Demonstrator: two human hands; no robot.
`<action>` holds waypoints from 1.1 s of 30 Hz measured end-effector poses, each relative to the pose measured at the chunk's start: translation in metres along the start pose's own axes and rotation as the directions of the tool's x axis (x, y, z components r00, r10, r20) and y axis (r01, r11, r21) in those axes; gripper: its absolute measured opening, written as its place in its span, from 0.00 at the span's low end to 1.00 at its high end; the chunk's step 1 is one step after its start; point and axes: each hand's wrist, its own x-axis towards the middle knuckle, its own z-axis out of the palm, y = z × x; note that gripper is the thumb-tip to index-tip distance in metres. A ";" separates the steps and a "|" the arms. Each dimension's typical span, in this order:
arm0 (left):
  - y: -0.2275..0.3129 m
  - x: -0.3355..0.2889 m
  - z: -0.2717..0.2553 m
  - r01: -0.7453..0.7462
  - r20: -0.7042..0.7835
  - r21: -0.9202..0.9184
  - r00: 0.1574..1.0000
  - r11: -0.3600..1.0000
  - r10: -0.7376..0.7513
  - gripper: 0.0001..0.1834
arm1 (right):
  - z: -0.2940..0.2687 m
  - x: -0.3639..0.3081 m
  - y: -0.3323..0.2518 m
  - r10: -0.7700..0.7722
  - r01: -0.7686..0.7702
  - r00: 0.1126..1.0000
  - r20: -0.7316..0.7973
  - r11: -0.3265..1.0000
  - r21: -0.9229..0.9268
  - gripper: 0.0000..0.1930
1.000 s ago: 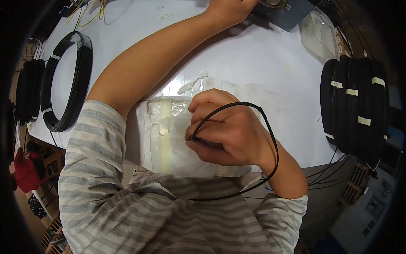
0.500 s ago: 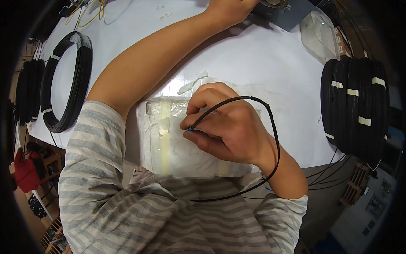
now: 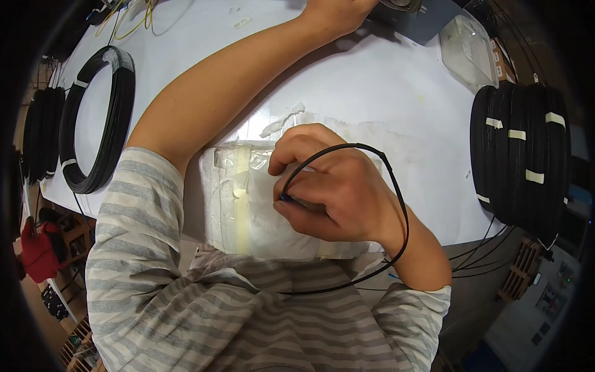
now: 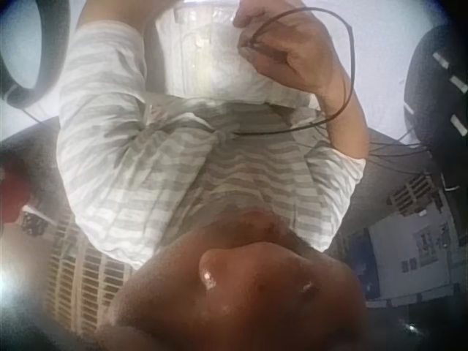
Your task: Inspecting the end-face of fiber optic connectors using a digital inspection microscope after cleaning them on a specialized pad.
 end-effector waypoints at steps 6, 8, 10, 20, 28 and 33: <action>-0.001 0.000 0.000 -0.017 -0.010 0.004 1.000 1.000 0.017 0.16 | 0.004 0.000 0.002 0.018 -0.020 0.998 -0.054 0.998 -0.054 0.08; -0.001 0.000 0.000 -0.013 -0.007 0.006 1.000 1.000 0.013 0.16 | 0.001 0.001 -0.002 0.001 -0.001 1.000 0.002 1.000 0.013 0.08; -0.001 -0.001 0.000 -0.011 -0.005 -0.002 1.000 1.000 0.011 0.16 | 0.001 0.000 0.000 0.003 -0.003 1.000 -0.001 1.000 0.021 0.08; 0.004 0.001 -0.001 0.052 0.031 0.023 0.998 0.998 -0.053 0.17 | 0.001 -0.001 -0.002 -0.002 0.002 1.000 -0.003 1.000 0.024 0.08; 0.001 0.000 -0.001 0.007 0.000 -0.005 1.000 1.000 -0.007 0.17 | 0.002 0.001 -0.003 0.004 -0.004 1.000 -0.013 1.000 0.007 0.08; 0.003 0.004 0.005 0.134 -0.004 0.254 0.991 0.958 -0.137 0.17 | 0.004 -0.003 0.002 -0.070 0.069 0.997 -0.039 0.997 -0.023 0.11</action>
